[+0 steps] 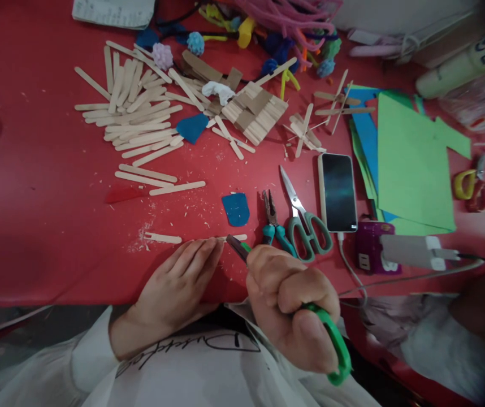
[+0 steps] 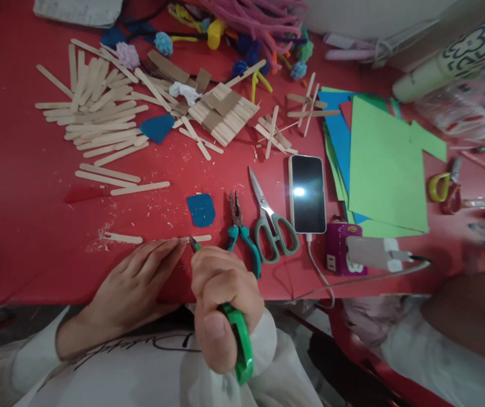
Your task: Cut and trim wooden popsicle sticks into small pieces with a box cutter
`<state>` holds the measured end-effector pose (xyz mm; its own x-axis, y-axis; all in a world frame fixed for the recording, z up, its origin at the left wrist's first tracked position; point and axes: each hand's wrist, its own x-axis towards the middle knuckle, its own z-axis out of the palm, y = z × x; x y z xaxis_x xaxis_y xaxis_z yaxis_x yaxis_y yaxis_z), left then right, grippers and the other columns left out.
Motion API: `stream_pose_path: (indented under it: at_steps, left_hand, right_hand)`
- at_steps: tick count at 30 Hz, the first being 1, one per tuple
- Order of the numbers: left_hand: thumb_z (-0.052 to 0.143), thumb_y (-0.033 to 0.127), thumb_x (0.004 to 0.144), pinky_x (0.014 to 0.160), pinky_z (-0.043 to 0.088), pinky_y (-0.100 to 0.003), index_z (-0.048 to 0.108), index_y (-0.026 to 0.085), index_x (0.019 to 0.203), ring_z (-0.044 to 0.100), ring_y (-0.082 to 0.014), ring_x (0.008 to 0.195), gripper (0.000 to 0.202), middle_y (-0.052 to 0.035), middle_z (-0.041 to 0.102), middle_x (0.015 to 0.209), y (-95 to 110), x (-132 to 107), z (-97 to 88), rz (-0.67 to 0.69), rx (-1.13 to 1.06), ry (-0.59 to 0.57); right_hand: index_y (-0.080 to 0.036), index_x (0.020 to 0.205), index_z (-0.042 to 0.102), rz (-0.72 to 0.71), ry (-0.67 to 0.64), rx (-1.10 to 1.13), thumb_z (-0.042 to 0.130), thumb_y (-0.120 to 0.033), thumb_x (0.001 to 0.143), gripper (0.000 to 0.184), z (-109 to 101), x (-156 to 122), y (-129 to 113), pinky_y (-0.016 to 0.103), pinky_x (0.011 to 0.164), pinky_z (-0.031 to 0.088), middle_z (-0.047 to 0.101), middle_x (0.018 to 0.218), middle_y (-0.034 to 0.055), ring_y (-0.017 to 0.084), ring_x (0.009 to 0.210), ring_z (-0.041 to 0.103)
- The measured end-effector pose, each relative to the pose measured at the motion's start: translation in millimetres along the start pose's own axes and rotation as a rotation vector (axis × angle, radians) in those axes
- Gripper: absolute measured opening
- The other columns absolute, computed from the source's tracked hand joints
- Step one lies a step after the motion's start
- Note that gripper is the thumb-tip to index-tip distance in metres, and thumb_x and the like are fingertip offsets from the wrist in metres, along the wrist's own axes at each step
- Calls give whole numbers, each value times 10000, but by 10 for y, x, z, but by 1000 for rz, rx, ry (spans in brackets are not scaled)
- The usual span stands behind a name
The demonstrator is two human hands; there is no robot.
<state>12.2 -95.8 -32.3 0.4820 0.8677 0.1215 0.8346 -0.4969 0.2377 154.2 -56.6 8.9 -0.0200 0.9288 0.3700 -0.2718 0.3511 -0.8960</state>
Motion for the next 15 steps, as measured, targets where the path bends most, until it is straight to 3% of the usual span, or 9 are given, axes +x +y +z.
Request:
stream_pose_path:
  at_steps: [15]
  left_hand:
    - [539, 511, 760, 993, 368, -328, 477, 64, 1288, 486, -243, 1111, 694, -122, 564, 1246, -12, 3, -24, 34, 44, -29]
  right_hand:
    - [-192, 593, 376, 6, 1, -66, 451, -275, 805, 240, 8, 28, -37, 301, 481, 315, 322, 513, -47, 92, 455, 319]
